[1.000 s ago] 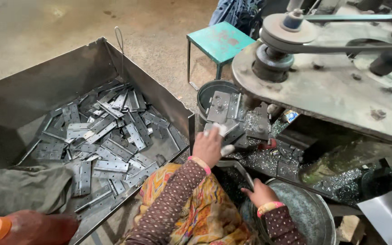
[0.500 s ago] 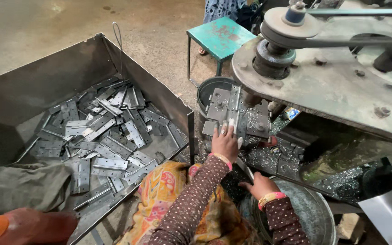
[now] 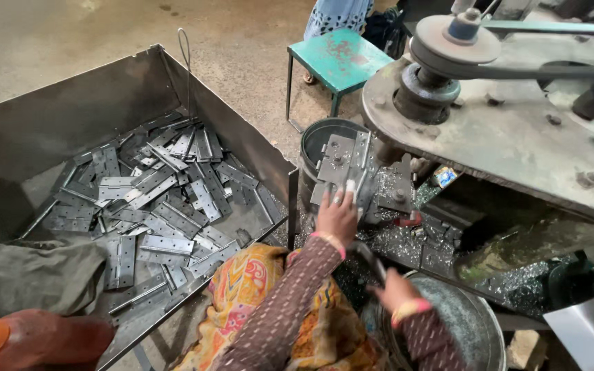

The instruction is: The person sits on the floor and repeatedly picks up metal plates from a bin, places them into a press machine, and operates the lever to process them. The person then removes the processed plates and places them back into the bin.

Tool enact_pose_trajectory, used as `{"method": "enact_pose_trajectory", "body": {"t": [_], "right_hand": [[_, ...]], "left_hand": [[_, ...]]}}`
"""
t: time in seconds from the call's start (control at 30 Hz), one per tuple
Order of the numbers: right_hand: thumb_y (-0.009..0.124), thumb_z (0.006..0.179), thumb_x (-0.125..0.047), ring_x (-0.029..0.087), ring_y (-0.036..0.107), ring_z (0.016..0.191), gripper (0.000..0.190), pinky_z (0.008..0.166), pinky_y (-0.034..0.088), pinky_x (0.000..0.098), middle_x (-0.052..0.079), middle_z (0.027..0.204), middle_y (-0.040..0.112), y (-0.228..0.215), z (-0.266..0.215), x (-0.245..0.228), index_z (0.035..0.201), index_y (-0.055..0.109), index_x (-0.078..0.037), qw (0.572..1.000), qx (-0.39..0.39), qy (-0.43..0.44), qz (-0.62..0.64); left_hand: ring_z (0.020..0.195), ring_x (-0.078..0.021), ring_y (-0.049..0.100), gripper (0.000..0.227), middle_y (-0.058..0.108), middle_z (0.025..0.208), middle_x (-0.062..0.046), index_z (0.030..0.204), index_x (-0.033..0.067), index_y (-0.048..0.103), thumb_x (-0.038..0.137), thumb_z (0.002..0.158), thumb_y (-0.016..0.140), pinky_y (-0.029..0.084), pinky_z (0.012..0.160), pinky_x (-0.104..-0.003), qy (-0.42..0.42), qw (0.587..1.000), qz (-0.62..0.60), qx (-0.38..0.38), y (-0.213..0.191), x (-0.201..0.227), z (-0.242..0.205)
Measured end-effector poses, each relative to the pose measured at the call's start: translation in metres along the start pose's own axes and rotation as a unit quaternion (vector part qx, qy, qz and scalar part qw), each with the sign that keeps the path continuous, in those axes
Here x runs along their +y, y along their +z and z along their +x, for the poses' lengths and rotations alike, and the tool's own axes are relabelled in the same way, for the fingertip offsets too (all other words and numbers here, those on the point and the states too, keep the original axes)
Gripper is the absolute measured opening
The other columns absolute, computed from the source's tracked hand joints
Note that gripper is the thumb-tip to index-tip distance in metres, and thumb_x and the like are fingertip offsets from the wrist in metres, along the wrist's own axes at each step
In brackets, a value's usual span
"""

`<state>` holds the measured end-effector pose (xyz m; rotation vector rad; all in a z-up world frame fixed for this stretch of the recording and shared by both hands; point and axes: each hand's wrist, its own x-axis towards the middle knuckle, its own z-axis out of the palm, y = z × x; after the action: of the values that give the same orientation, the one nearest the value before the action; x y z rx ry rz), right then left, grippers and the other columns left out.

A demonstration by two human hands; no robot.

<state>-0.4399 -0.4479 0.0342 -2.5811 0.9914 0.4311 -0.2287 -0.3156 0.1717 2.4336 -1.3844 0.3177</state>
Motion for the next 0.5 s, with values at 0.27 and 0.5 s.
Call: {"method": "enact_pose_trajectory", "body": {"t": [0.27,0.5], "right_hand": [[0.072,0.084,-0.06,0.038,0.073,0.093,0.07,0.082,0.058,0.0466,0.021,0.102,0.071,-0.04,-0.03,-0.025,0.12,0.053,-0.003,1.0,-0.031,-0.002,-0.004],[0.071,0.085,-0.06,0.039,0.075,0.089,0.064,0.08,0.059,0.0488,0.021,0.094,0.074,-0.051,-0.044,-0.034,0.111,0.058,-0.003,0.999,-0.041,0.027,0.011]], "left_hand": [[0.136,-0.0399,0.044,0.049,0.05,0.143,-0.025,0.137,0.0014,0.06,0.024,0.094,0.051,0.021,0.119,-0.056,-0.014,0.995,0.091,0.035,0.041,0.021,0.015],[0.136,-0.0376,0.049,0.04,0.055,0.139,-0.023,0.127,-0.0019,0.064,0.023,0.099,0.05,0.024,0.119,-0.056,-0.027,0.995,0.093,-0.027,0.036,0.017,0.032]]}}
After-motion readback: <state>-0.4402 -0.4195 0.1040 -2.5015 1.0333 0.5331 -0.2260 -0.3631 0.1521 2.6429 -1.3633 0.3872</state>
